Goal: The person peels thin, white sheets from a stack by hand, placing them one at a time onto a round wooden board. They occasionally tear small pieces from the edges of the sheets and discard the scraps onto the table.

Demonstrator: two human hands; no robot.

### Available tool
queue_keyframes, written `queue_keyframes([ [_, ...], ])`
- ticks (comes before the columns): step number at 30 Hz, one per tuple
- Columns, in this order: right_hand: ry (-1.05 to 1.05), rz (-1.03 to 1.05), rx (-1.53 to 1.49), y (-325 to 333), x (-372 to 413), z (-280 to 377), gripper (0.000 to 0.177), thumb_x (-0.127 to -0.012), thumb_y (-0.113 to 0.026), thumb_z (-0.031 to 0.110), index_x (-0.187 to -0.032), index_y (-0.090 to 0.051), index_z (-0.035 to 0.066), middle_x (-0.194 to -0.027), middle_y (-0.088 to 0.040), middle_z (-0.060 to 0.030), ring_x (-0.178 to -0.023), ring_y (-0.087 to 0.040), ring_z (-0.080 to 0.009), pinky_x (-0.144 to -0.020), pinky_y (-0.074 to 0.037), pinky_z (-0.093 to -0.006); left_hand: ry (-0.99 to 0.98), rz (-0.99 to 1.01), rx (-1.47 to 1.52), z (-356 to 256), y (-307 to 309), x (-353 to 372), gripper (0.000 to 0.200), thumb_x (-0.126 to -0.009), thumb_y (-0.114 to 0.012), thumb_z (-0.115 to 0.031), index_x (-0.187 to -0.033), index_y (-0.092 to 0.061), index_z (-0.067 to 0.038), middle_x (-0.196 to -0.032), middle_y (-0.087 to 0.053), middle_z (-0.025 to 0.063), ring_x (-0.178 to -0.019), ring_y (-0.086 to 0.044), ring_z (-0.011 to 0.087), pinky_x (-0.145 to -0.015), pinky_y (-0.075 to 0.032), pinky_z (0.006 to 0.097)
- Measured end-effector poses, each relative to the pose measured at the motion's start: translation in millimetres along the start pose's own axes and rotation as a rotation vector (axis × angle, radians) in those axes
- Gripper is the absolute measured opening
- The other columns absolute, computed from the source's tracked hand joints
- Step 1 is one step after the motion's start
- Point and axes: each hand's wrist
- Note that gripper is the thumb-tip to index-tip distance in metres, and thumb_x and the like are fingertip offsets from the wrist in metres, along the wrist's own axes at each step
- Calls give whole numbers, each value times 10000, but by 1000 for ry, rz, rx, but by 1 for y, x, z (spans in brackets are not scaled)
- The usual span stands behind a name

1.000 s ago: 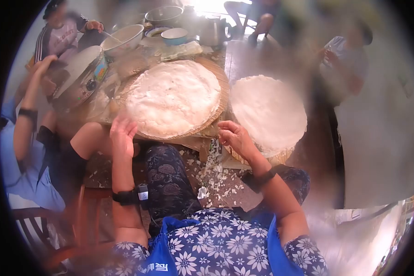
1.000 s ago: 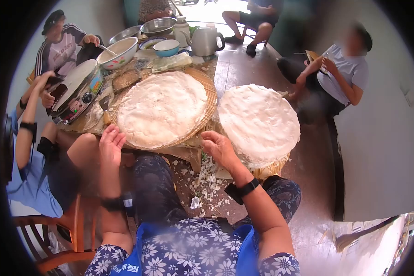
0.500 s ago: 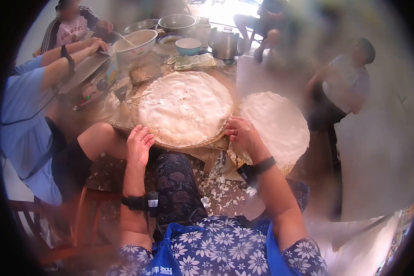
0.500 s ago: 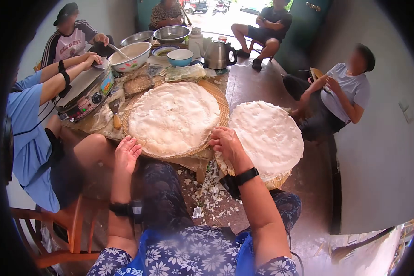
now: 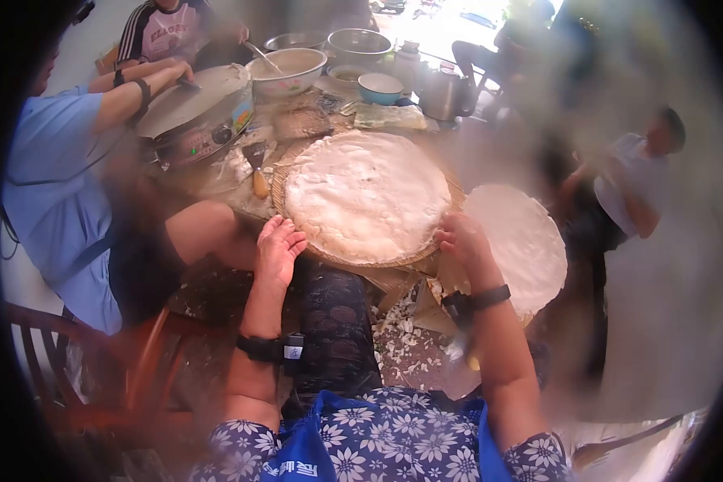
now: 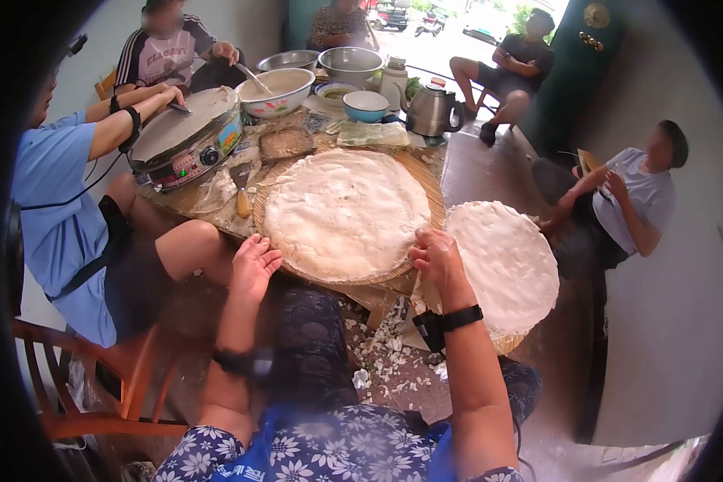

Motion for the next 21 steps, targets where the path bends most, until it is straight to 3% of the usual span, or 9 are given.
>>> queue_keyframes([
  [8,58,-128,83,-9,-2,6,118,-833,-591,167,-863,-559,57,-706,-530,-17,-553,-565,-115,-425,-437,-213,18,-6,-62,-10,-10,2,463,-857,-533,-68,-1276,-344,-11,-1012,-567,78,-748,-594,180,-650,-495,314],
  [13,63,-113,91,-7,-5,5,113,-840,-588,169,-830,-562,60,-697,-526,-18,-546,-559,-112,-421,-439,-217,-136,33,-138,-4,-3,-16,421,-848,-545,-60,-1242,-398,-27,-992,-579,70,-733,-587,163,-669,-494,304],
  [21,64,-19,-39,9,-10,-4,234,-856,-573,181,-1028,-520,32,-784,-529,-27,-567,-576,-126,-437,-469,-237,-11,38,141,-8,-26,-30,210,-824,-590,-48,-1012,-506,-91,-823,-584,16,-724,-579,151,-667,-488,314],
])
Point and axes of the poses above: each hand's wrist, its own x-axis away from the middle knuckle, its own y-axis out of the back of the hand, z = x × y
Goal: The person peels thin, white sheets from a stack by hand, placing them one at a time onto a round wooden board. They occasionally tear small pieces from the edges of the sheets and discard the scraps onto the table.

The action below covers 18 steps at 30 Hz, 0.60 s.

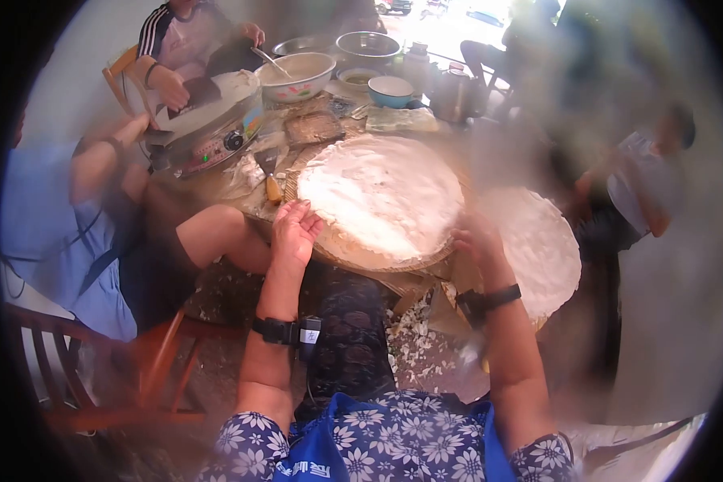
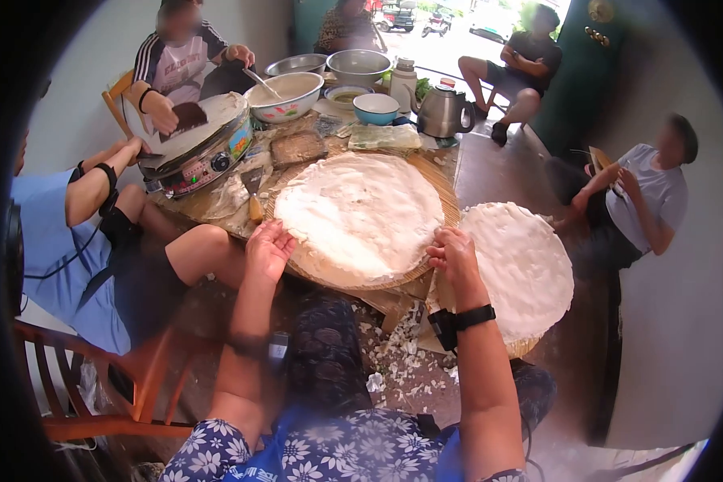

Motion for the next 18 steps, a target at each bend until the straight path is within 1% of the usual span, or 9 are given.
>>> queue_keyframes([
  [2,2,-4,-9,-1,-1,0,250,-857,-570,183,-1047,-514,31,-799,-528,-28,-576,-580,-128,-446,-478,-241,84,-8,-60,6,-4,-12,145,-817,-596,-39,-936,-541,-99,-771,-579,4,-717,-579,150,-646,-487,315],
  [5,20,-55,0,2,0,-2,250,-863,-562,203,-1043,-517,34,-802,-525,-27,-584,-578,-128,-458,-491,-247,170,96,-207,10,-15,-20,142,-780,-601,-19,-896,-563,-92,-788,-571,10,-692,-555,145,-616,-457,304],
  [8,15,-106,64,3,13,3,265,-867,-558,242,-1030,-512,39,-807,-525,-29,-587,-578,-131,-462,-493,-247,173,104,2,2,-42,-17,107,-758,-606,-6,-828,-590,-84,-785,-590,14,-704,-555,142,-619,-458,303],
  [9,-25,-108,44,4,13,3,290,-869,-563,290,-1012,-505,45,-809,-522,-36,-585,-577,-133,-460,-497,-255,145,133,21,-2,-48,-15,139,-755,-601,-4,-868,-588,-84,-819,-606,25,-728,-562,148,-627,-460,302],
  [12,-72,9,-189,3,22,7,323,-866,-573,321,-1015,-499,45,-799,-525,-39,-606,-591,-149,-470,-509,-275,113,134,133,-2,-64,3,159,-758,-594,0,-893,-586,-84,-823,-607,30,-739,-569,158,-624,-465,310],
  [13,-74,34,-293,4,19,6,276,-871,-571,284,-999,-514,46,-795,-555,-36,-629,-606,-165,-480,-521,-295,121,115,82,4,-66,14,183,-749,-599,8,-906,-581,-84,-836,-609,40,-742,-572,161,-611,-468,323],
  [16,61,102,-419,-4,7,7,210,-872,-564,220,-979,-535,43,-805,-588,-43,-673,-618,-170,-538,-536,-304,208,147,-22,40,-42,17,222,-750,-611,0,-949,-566,-87,-856,-608,55,-763,-582,177,-623,-490,350],
  [17,153,104,-372,5,3,1,152,-860,-569,146,-963,-550,36,-829,-607,-58,-684,-610,-160,-594,-534,-305,216,154,-39,47,-36,20,245,-752,-614,-8,-978,-558,-84,-877,-608,61,-791,-587,190,-653,-497,365],
  [18,223,107,-357,14,-16,-12,161,-828,-589,92,-970,-552,24,-837,-605,-58,-699,-599,-152,-638,-525,-304,227,163,-54,52,-31,22,269,-755,-618,-15,-1007,-551,-82,-898,-609,66,-820,-591,202,-683,-504,381],
])
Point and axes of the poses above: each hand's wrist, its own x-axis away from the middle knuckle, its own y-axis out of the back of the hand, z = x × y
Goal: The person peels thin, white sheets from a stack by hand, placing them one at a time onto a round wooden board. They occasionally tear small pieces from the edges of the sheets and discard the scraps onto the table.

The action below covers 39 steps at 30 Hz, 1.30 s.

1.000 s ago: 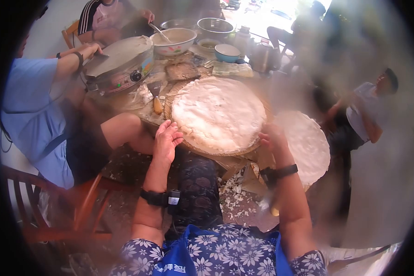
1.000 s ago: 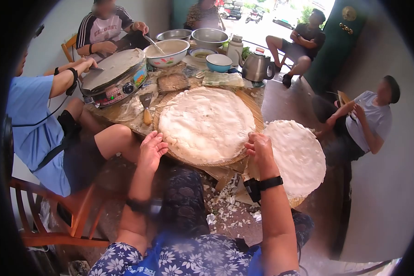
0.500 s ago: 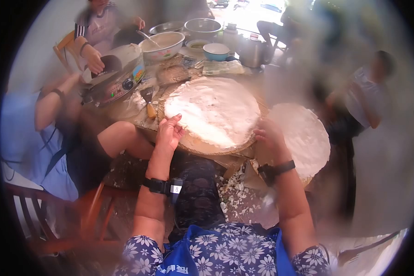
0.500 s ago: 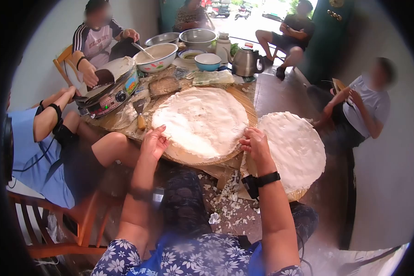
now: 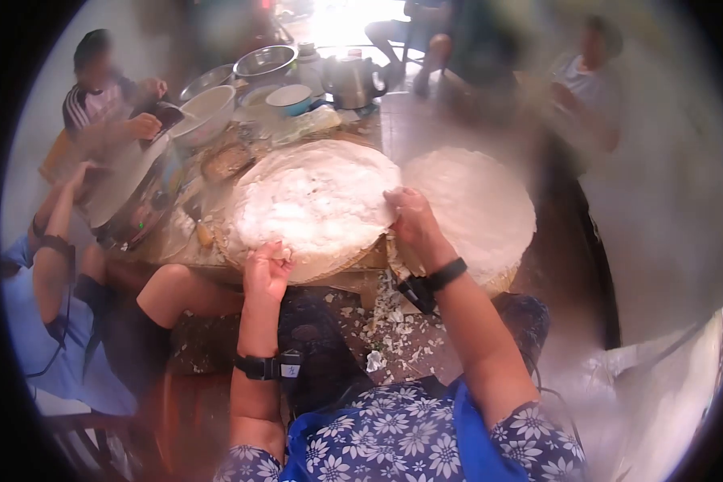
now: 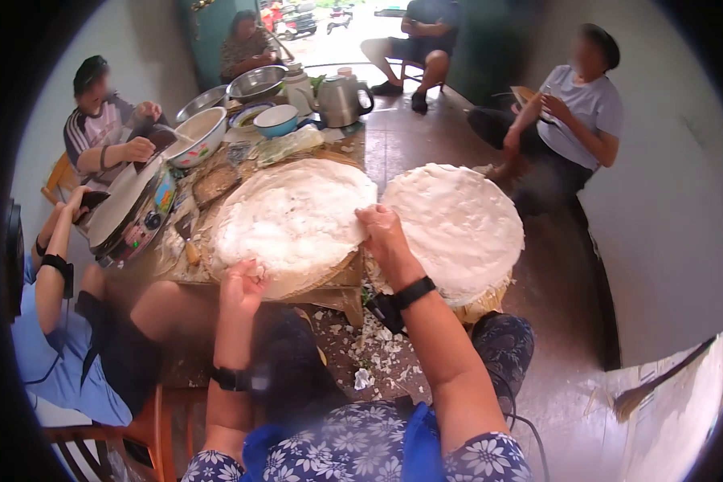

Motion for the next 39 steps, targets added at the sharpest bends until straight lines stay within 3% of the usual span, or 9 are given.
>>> queue_keyframes([
  [4,40,-152,114,0,0,10,184,-780,-584,26,-960,-554,10,-837,-600,-52,-699,-582,-141,-650,-507,-275,22,-72,77,-3,-10,-5,386,-762,-634,-45,-1127,-515,-78,-1004,-601,74,-946,-587,245,-820,-496,428],
  [5,53,-179,138,1,2,17,191,-772,-580,18,-961,-554,7,-836,-598,-50,-702,-579,-138,-655,-502,-267,54,-202,63,-6,-18,-7,331,-784,-600,-58,-1107,-532,-66,-1088,-590,90,-1036,-565,270,-900,-452,473],
  [8,119,-118,250,5,16,49,265,-802,-552,34,-1060,-526,-20,-899,-590,-76,-760,-595,-164,-718,-518,-292,-2,-102,7,5,-20,-24,355,-774,-592,-41,-1120,-521,-72,-1089,-590,82,-1030,-568,261,-926,-438,467],
  [9,152,-119,190,7,22,61,237,-762,-554,0,-999,-559,4,-860,-599,-44,-711,-568,-117,-670,-486,-248,-36,-50,2,10,-27,-25,358,-763,-593,-22,-1110,-531,-84,-1074,-590,69,-1013,-571,245,-904,-457,447],
  [14,386,-83,368,57,58,134,244,-776,-551,0,-1019,-556,3,-895,-610,-56,-757,-588,-119,-706,-497,-252,-113,141,-4,46,-119,17,347,-747,-582,38,-1054,-552,-122,-983,-600,23,-922,-593,182,-785,-524,363],
  [20,328,-208,204,154,89,190,233,-841,-542,3,-1073,-524,4,-974,-610,-78,-858,-612,-151,-791,-510,-285,98,333,-86,121,-174,18,248,-813,-560,-55,-1051,-514,-109,-933,-605,49,-851,-610,201,-718,-527,370],
  [25,302,-305,363,232,88,185,208,-847,-509,-12,-1053,-524,10,-975,-609,-85,-846,-602,-171,-807,-505,-318,304,247,-321,181,-180,11,183,-838,-548,-103,-1021,-535,-101,-913,-609,54,-755,-605,195,-656,-517,359],
  [29,170,-436,159,288,66,154,202,-841,-501,-20,-1040,-525,7,-951,-611,-94,-828,-605,-195,-798,-507,-339,361,201,-493,212,-167,0,146,-848,-554,-154,-981,-535,-95,-864,-614,59,-723,-606,182,-635,-509,334],
  [39,220,-472,188,296,54,147,226,-792,-535,-9,-1017,-552,-2,-922,-620,-91,-803,-610,-189,-753,-508,-333,370,135,-428,228,-154,-8,99,-838,-583,-161,-905,-543,-101,-745,-591,39,-591,-578,171,-561,-506,319],
])
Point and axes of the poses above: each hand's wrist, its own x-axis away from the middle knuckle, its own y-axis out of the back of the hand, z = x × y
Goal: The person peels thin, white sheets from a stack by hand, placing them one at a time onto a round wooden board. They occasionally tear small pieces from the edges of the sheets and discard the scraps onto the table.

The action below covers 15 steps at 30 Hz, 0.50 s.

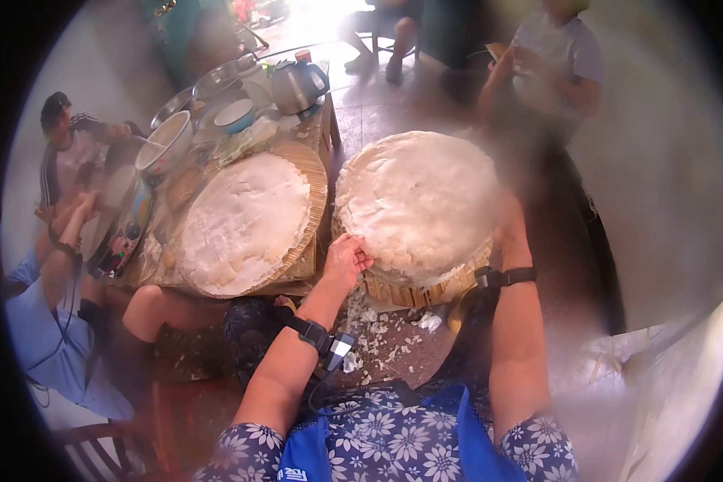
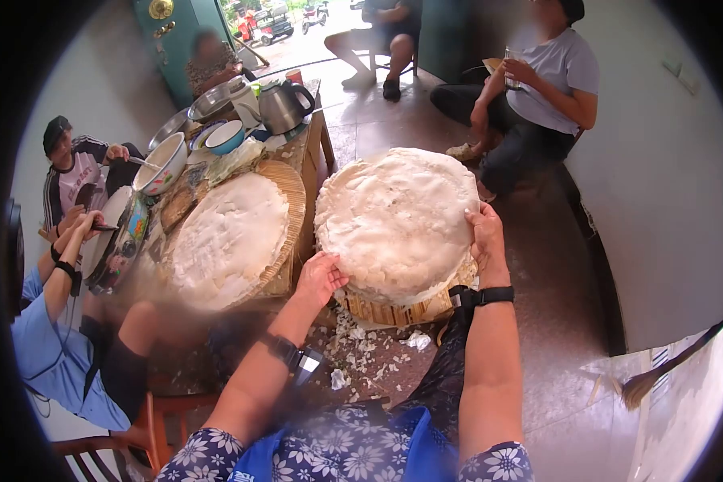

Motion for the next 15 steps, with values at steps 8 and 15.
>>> queue_keyframes([
  [8,336,-268,980,6,6,-1,376,-672,-673,242,-980,-632,30,-900,-668,-151,-850,-642,-252,-779,-478,-332,-33,-58,-71,-1,-4,-1,100,-844,-590,-131,-893,-515,-88,-719,-583,56,-573,-602,195,-541,-528,334],
  [15,252,-271,1072,11,1,-6,416,-675,-672,286,-1029,-628,70,-970,-656,-171,-931,-624,-307,-814,-472,-364,-4,-117,-224,-5,-6,-2,126,-839,-607,-159,-888,-508,-99,-722,-580,45,-568,-602,182,-507,-507,296],
])
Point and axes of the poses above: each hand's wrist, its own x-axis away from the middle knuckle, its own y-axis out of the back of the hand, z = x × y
